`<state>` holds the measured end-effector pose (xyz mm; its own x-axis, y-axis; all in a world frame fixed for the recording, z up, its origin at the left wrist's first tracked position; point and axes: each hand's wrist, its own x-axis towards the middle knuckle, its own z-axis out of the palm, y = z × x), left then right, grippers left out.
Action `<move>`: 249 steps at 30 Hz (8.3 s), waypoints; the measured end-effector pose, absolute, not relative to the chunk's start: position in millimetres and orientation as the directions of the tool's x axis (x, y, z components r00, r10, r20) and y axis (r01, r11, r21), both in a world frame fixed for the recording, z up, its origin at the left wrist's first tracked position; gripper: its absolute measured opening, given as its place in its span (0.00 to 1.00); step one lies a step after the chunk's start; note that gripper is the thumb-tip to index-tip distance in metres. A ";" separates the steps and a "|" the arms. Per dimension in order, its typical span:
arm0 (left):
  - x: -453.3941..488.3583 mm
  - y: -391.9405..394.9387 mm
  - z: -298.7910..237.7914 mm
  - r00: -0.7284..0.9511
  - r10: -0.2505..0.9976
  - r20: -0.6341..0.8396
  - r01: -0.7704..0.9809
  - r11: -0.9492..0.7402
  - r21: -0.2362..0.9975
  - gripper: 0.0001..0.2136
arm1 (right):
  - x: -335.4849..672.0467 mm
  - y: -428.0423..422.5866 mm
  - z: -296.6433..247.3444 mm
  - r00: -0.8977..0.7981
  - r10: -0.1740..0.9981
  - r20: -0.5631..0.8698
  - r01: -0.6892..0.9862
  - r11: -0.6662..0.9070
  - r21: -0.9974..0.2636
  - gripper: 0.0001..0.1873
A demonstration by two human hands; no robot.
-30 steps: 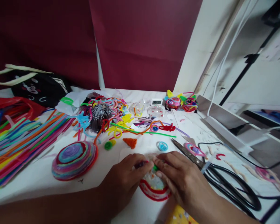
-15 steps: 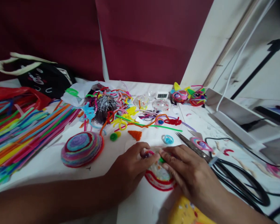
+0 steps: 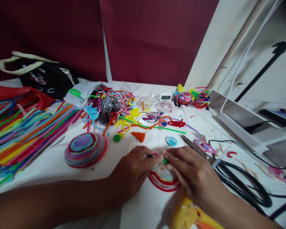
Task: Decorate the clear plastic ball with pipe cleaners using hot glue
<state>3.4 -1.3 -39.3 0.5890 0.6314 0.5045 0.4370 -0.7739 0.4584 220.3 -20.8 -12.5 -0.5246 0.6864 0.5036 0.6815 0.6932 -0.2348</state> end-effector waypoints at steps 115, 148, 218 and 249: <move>9.3 -3.7 -32.7 0.615 0.563 0.552 0.527 -0.814 0.244 0.15 | 216.7 -22.9 -9.3 -0.556 0.647 0.522 0.713 0.694 -0.101 0.15; 6.4 0.6 -45.3 0.596 0.536 0.598 0.499 -0.831 0.248 0.18 | 216.3 -22.2 -7.5 -0.551 0.668 0.500 0.724 0.681 -0.111 0.14; 12.2 -0.3 -53.3 0.547 0.606 0.577 0.561 -0.777 0.285 0.14 | 215.9 -22.1 -10.5 -0.563 0.634 0.530 0.694 0.711 -0.114 0.17; 3.9 2.3 -45.4 0.601 0.534 0.595 0.489 -0.834 0.255 0.18 | 218.3 -25.1 1.4 -0.610 0.696 0.379 0.727 0.682 -0.081 0.16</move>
<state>3.9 2.3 -45.4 0.6010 0.5338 0.5948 0.4888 -0.8343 0.2549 218.3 -25.1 1.4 -0.6102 0.6956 0.3792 0.7269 0.6819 -0.0814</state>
